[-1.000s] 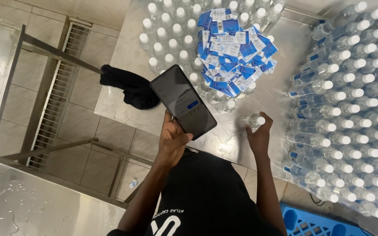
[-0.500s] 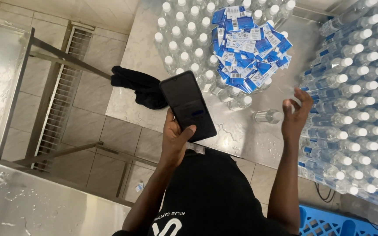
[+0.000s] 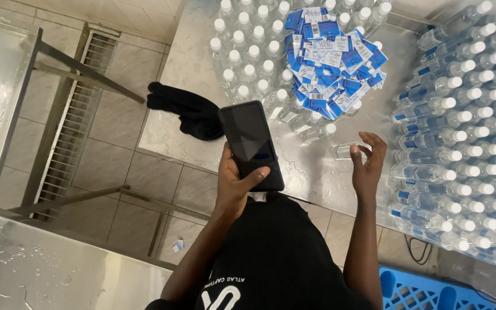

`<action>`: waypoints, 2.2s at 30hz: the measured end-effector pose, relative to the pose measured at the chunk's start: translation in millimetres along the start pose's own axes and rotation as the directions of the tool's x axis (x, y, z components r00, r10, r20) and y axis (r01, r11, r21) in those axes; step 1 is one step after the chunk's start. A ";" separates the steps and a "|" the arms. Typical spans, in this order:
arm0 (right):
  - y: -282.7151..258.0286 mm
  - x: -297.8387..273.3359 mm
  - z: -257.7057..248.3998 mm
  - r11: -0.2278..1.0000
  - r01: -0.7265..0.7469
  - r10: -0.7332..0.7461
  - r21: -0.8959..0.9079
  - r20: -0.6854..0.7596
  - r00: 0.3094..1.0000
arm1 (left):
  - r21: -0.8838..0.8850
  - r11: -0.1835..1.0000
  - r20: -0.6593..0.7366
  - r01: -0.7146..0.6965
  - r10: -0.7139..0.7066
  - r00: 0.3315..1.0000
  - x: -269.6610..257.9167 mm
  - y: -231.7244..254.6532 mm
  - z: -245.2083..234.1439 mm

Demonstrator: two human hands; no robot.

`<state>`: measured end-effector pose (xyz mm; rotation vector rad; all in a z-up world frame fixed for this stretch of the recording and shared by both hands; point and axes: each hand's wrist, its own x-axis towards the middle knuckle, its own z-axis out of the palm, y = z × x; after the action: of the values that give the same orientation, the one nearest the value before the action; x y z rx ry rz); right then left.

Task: The person picks up a water bottle from a large group on a metal table, takes a blue and white label from a pile, and applies it to the bottle. They repeat this process for several bottles, placing the labeled bottles back into the group.

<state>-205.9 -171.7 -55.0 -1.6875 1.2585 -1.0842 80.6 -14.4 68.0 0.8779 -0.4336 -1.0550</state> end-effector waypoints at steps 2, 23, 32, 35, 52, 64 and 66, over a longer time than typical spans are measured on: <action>0.2 -2.4 -1.7 1.000 0.003 -0.003 -0.007 0.000 1.000 | -0.021 1.000 0.002 -0.013 0.013 1.000 -1.0 -7.0 -7.9; -2.9 -14.3 4.4 1.000 -0.011 0.013 -0.028 0.049 0.999 | -0.057 0.998 0.047 -0.013 0.016 0.999 -11.5 -47.2 -49.9; -5.8 -11.3 3.1 0.998 -0.020 0.024 -0.059 0.068 0.997 | 0.015 1.000 0.015 0.003 -0.004 1.000 -10.6 -33.2 -36.1; -5.2 -9.3 1.8 0.998 -0.020 0.024 -0.065 0.060 0.998 | 0.039 0.999 -0.009 0.002 -0.001 1.000 -7.2 -26.2 -31.7; 7.3 4.7 -4.7 0.994 -0.051 0.055 -0.100 0.033 0.998 | -0.065 0.988 -0.274 0.137 -0.150 0.950 16.3 -36.4 -20.6; 34.1 164.2 41.5 0.834 0.435 -0.371 -0.339 0.238 0.898 | -0.271 0.960 -0.222 0.078 -0.141 0.965 -8.1 -0.2 -28.2; 38.7 192.0 64.8 0.758 0.452 -0.312 -0.470 0.348 0.884 | -0.309 0.951 -0.246 0.022 -0.102 0.964 -13.6 -3.8 -36.6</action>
<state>-128.4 -361.5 -77.4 -2.5237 1.1364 -0.7244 97.4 12.0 44.4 0.7426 -0.0193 -1.0153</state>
